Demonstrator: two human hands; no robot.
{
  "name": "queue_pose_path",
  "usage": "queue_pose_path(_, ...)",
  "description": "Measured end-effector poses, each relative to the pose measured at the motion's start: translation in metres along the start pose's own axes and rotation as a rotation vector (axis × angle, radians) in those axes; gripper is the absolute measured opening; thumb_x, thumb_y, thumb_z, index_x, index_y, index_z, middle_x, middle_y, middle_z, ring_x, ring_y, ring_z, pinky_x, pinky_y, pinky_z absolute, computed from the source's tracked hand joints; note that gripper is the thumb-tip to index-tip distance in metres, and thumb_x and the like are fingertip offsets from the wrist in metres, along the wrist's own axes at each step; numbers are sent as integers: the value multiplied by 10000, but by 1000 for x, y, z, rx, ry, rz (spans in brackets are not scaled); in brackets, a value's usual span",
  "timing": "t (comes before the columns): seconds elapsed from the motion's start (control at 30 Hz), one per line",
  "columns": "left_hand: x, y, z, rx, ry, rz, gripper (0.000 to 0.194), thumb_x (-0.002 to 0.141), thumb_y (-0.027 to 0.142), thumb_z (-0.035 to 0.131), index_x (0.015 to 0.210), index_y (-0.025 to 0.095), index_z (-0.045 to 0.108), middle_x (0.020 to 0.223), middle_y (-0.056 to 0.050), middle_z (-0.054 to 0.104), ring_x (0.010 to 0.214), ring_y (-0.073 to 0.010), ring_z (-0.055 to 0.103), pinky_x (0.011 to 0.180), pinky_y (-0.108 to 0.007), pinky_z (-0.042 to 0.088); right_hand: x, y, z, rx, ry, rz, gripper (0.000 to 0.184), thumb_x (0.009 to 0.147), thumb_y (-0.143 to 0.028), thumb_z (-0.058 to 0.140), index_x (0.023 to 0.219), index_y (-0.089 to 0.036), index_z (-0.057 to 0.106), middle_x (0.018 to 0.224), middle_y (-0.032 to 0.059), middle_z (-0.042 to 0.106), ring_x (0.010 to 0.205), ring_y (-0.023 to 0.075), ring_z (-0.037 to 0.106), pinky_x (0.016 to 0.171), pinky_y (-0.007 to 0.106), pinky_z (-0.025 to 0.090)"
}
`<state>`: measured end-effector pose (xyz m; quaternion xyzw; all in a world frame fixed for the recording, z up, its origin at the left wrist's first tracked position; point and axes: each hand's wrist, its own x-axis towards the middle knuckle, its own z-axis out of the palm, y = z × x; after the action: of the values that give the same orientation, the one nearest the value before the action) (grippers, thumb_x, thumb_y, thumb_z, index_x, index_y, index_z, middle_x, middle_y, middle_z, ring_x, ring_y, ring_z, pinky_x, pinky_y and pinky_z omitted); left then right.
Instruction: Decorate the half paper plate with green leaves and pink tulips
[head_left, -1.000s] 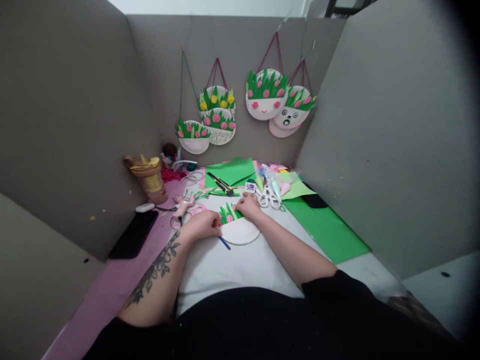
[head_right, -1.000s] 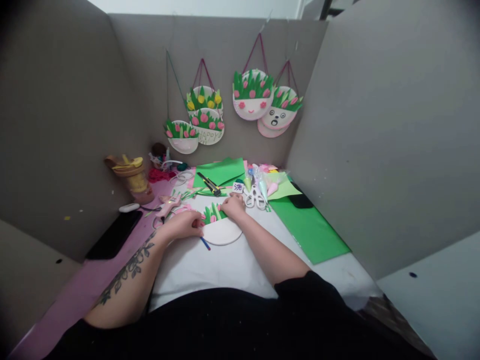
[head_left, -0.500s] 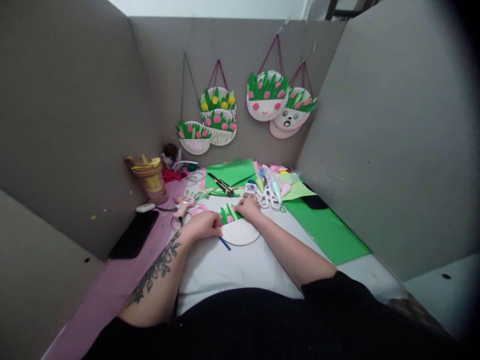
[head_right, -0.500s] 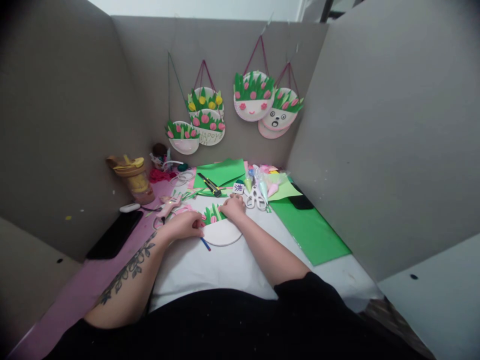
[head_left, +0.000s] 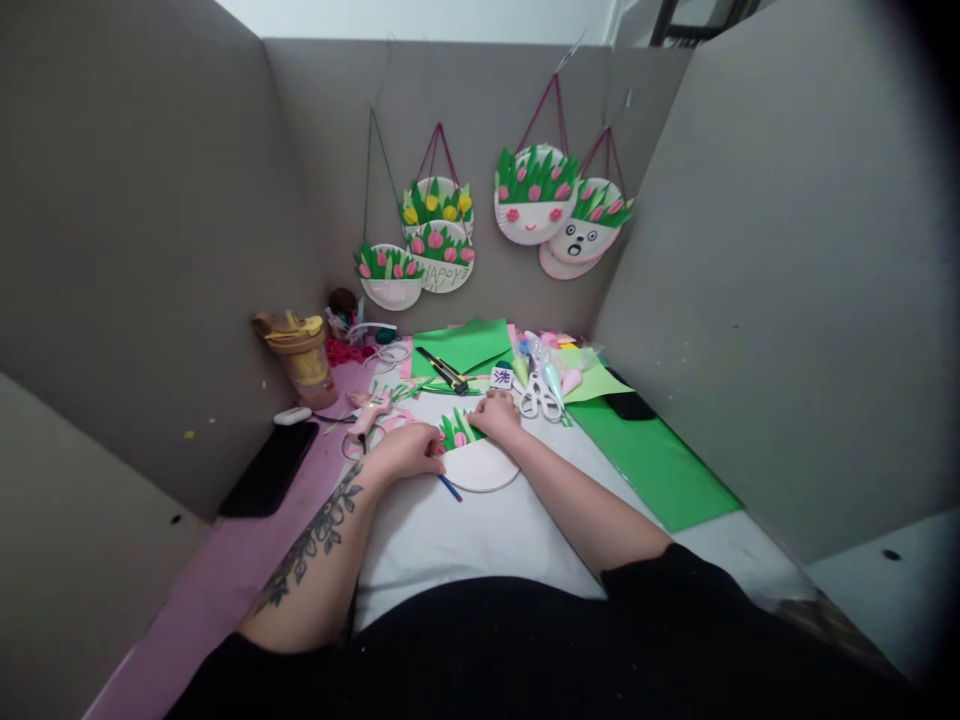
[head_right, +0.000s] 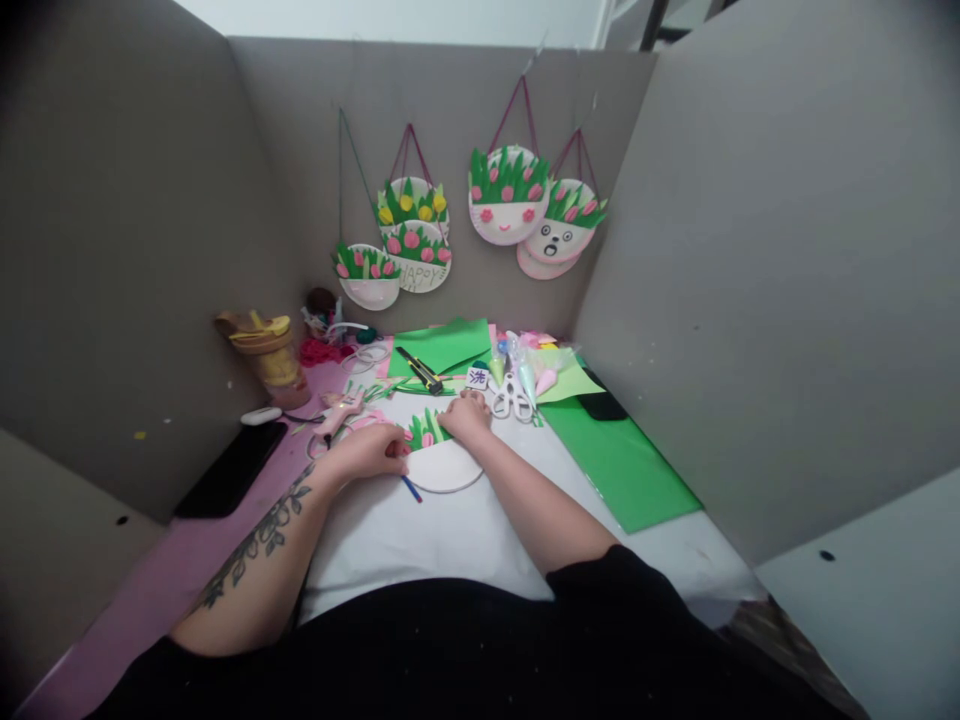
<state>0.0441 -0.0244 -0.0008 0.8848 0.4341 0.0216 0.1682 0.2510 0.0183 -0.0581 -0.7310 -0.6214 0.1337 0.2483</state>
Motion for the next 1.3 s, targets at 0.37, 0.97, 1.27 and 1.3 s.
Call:
queue_pose_path(0.37,0,-4,2,17,6,22,198,665,363,638,771,199,603,815,-17,663,682,-166,572,546,-262,327,-2,6,2,129,50,-101,144,646,-209,686,786,-242,688,1302,54,464,1295,272,288,1026,415,254)
queue_pose_path(0.97,0,-3,1,9,-5,9,215,664,371,635,781,194,603,842,-25,670,693,-166,567,550,-253,311,-4,2,4,132,-15,-127,251,624,-82,570,692,-250,743,1382,8,465,1343,318,222,1084,499,146)
queue_pose_path(1.27,1,-4,2,3,9,21,196,664,359,639,762,193,603,801,-22,657,675,-165,556,549,-253,306,4,17,4,369,243,-187,259,614,-71,478,628,-206,699,1230,37,559,1194,241,402,1059,406,267)
queue_pose_path(1.3,1,-5,2,4,10,20,195,664,358,640,762,193,603,803,-23,657,675,-165,554,552,-252,306,5,18,4,364,255,-174,243,611,-77,487,606,-204,693,1210,40,569,1187,245,403,1059,408,265)
